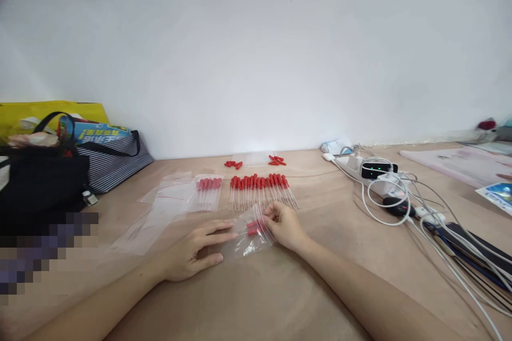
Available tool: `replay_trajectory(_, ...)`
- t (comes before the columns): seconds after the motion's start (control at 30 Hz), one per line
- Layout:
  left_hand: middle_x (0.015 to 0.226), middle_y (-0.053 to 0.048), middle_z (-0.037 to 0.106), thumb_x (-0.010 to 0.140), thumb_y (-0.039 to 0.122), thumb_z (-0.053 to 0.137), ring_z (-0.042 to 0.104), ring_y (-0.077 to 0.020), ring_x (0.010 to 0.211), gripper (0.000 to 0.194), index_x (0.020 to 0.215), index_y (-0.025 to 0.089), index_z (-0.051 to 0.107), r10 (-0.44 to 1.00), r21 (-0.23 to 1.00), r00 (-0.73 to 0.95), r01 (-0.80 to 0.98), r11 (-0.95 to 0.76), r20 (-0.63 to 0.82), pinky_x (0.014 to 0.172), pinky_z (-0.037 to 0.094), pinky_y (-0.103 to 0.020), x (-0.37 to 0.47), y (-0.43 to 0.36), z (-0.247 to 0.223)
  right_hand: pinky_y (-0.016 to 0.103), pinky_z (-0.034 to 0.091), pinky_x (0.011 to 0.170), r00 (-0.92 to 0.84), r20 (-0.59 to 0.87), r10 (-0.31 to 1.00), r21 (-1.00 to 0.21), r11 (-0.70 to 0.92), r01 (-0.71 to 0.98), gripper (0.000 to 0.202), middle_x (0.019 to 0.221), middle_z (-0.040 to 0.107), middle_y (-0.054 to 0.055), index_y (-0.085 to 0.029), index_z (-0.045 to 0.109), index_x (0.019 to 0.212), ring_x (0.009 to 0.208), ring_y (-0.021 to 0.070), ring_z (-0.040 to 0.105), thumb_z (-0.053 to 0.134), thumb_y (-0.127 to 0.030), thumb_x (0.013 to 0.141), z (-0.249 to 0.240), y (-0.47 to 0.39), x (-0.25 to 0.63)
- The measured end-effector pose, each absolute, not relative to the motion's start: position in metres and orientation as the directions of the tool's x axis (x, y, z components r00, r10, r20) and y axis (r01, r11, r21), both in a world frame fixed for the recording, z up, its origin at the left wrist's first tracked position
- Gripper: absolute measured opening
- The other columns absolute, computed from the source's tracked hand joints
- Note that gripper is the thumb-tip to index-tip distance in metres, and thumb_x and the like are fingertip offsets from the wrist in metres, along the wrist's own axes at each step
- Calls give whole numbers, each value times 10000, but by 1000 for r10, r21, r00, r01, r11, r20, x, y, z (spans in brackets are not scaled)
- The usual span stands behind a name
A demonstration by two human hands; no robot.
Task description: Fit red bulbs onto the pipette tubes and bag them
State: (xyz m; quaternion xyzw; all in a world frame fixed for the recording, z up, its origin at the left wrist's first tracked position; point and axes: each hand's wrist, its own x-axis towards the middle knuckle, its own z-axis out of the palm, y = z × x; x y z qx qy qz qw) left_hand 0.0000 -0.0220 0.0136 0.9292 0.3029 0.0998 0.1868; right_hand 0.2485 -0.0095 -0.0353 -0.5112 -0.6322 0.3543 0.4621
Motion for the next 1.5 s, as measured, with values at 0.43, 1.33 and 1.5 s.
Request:
replay_trajectory(0.43,1350,-15,350,836,329,458,314,-238,1226,367,1202,336,454,585,389,810,525,-757,46,989,278,-435,-2,-21,14,236,391,537,369,216,904,-706,-117,699,254,733,631,72,-140,581,803,642,161,569,569,-337,643,-16,66,313)
replay_trajectory(1.33,1272,-30,458,822,338,471,358,-238,1194,378,1198,297,468,576,385,809,499,-776,114,979,294,-440,-1,-23,16,237,424,459,162,242,957,-969,229,97,715,686,425,-62,-236,104,1289,467,84,468,520,-348,719,-7,7,288)
replay_trajectory(1.5,1320,-92,376,795,381,488,351,-271,1189,533,1279,219,338,674,434,734,582,-688,84,971,308,-445,-3,-25,14,257,466,499,241,251,938,-965,263,-20,637,758,413,-44,-254,256,1170,525,86,503,589,-450,664,-18,-10,272)
